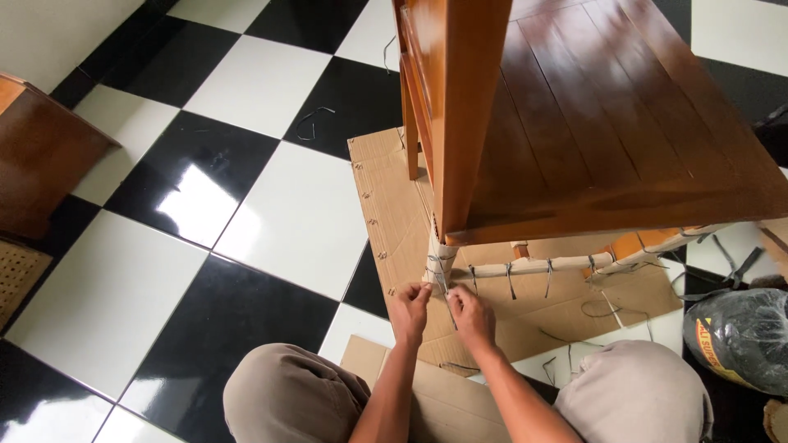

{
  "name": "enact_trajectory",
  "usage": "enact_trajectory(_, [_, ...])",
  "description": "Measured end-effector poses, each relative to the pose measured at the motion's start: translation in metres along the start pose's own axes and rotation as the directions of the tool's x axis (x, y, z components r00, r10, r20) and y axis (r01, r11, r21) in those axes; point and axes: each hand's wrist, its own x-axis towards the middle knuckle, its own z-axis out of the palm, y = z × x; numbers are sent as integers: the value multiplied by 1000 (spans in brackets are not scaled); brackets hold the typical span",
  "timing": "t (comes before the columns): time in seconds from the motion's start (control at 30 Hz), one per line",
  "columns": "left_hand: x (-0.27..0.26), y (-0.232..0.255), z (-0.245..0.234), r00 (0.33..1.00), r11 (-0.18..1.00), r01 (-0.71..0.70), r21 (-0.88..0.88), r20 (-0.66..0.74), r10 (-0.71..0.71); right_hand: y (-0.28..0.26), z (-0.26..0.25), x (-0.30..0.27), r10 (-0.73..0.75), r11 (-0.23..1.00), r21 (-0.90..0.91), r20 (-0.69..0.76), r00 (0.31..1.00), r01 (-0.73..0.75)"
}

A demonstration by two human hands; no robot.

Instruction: Wrapping a wooden chair leg with protective paper and securing it with string

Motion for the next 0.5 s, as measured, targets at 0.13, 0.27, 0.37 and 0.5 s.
enact_trajectory(0.13, [33,-43,33,998,968,44,-248,52,-32,-15,-2,-13,-45,999,22,54,998,44])
enact_trajectory(0.27, [24,-34,24,993,896,71,-439,117,-21,-24,-6,-23,-40,997,74,68,997,35])
enact_trajectory(0.37, [18,-25,19,988,895,80,-439,152,-14,-23,1,-26,-73,996,58,68,995,69])
enact_trajectory(0.5, [16,-28,17,971,892,160,-423,230,-66,-17,7,-29,-186,983,31,81,979,184])
